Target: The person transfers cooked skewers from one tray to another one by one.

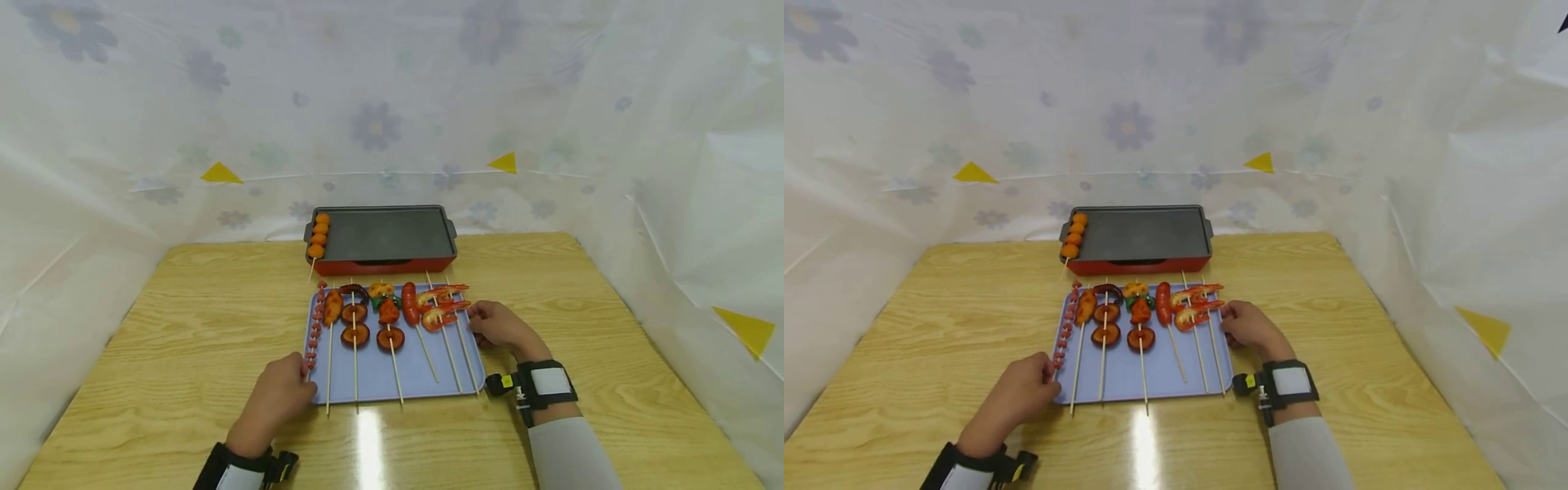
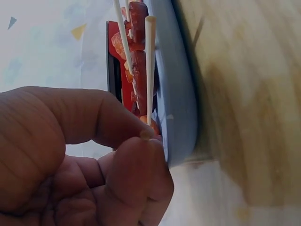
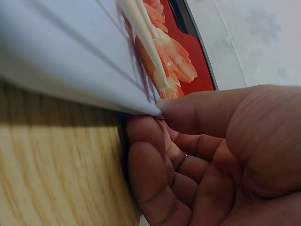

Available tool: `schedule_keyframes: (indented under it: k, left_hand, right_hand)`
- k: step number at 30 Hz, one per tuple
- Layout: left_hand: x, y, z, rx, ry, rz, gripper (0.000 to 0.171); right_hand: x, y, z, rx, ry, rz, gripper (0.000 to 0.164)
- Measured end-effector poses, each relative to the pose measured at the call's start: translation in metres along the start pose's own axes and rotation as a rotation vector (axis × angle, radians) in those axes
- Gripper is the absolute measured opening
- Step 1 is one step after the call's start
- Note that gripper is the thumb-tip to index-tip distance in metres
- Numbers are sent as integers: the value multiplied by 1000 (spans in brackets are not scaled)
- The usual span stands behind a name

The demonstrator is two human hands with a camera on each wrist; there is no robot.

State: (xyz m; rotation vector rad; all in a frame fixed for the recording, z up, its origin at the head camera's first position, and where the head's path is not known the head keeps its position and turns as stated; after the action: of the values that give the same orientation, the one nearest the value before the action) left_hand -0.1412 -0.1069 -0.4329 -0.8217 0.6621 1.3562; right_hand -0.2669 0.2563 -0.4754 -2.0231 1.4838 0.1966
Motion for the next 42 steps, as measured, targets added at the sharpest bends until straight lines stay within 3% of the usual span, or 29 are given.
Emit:
schedule_keyframes:
  k: [4,8,11,20,28,42]
  left_hand:
    - [2,1,4,-15,36,-38,14]
    - [5,3,12,16,68,-66,15]
    - [6,5,18,53,95,-61,16]
    - [12,9,23,54,117,-84,13]
    - [16,12,30,108,128,-82,14]
    - [19,12,34,63,105,-120,15]
  right_hand:
    - [-1,0,0,0,-4,1,21]
    - [-1,0,-1,0,-2,5,20]
    - [-2,-1,-2,0,6,4,19]
    - [-1,-1,-3,12,1,-2,21]
    - [-2,-1,-4,-5,10,-13,20]
    - [-1,-1,-2,-17,8,-14,18]
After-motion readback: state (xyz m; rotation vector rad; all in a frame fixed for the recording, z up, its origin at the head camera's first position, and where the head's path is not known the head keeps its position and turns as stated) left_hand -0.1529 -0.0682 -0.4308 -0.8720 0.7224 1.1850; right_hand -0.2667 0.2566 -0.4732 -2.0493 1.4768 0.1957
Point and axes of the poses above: each hand's wrist, its own y-axis towards the middle knuckle, its own x-axis out of the palm, z = x × y, the point moved 7 cm from there along y, towards the middle knuckle, and after that the axes turned 3 degrees about x, right-handed, at the moved point
